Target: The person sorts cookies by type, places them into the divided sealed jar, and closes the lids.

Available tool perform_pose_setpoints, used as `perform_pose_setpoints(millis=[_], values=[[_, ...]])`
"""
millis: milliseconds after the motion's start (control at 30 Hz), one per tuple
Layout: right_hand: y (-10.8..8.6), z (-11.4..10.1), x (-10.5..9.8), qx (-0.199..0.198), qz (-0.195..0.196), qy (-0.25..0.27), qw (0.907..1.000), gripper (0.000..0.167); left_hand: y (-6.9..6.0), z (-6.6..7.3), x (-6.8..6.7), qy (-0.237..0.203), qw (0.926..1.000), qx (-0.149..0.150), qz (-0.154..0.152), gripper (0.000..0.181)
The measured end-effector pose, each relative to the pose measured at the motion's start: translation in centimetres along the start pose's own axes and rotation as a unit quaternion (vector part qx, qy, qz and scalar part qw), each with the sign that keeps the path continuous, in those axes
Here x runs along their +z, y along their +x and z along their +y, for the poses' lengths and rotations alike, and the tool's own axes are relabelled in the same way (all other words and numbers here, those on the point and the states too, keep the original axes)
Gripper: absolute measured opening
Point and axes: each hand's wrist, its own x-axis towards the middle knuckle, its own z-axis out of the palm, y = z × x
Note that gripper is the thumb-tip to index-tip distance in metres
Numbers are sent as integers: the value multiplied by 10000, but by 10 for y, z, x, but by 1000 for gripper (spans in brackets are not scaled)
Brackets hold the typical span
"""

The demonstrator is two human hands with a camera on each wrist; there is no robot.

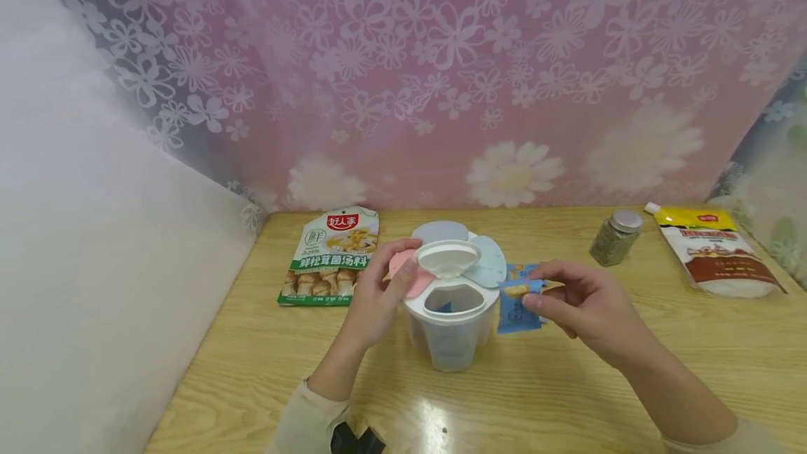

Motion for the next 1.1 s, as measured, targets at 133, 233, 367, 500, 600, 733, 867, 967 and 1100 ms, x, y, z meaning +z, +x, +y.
perform_pose_setpoints(millis=[133, 233, 367, 500, 600, 733, 867, 967, 1100], values=[[12, -8, 13, -186, 270, 82, 9994, 37, 0, -1, 0, -36, 10000, 45, 13, 34], [20, -13, 21, -271, 369, 315, 9985, 36, -1, -1, 0, -66, 10000, 40, 17, 34], [26, -15, 31, -481, 323, 533, 9969, 37, -1, -1, 1, -80, 10000, 38, -5, 34], [31, -15, 43, -697, 413, 80, 9967, 35, -1, 0, 1, -68, 10000, 42, 22, 34], [32, -12, 50, -795, 549, -491, 9941, 32, 0, 0, 1, -44, 10000, 61, 20, 33], [30, -9, 54, -740, 651, -1228, 9875, 30, 0, 0, 1, 13, 10000, 41, 6, 33], [30, -5, 55, -771, 666, -1742, 9794, 30, 1, 0, 1, 38, 10000, 2, 23, 33], [32, -1, 56, -984, 646, -2018, 9723, 31, 1, -1, 0, 51, 10000, -5, 9, 32], [33, 1, 56, -1309, 550, -2230, 9644, 32, 1, -1, 0, 129, 9999, -25, 28, 32]])
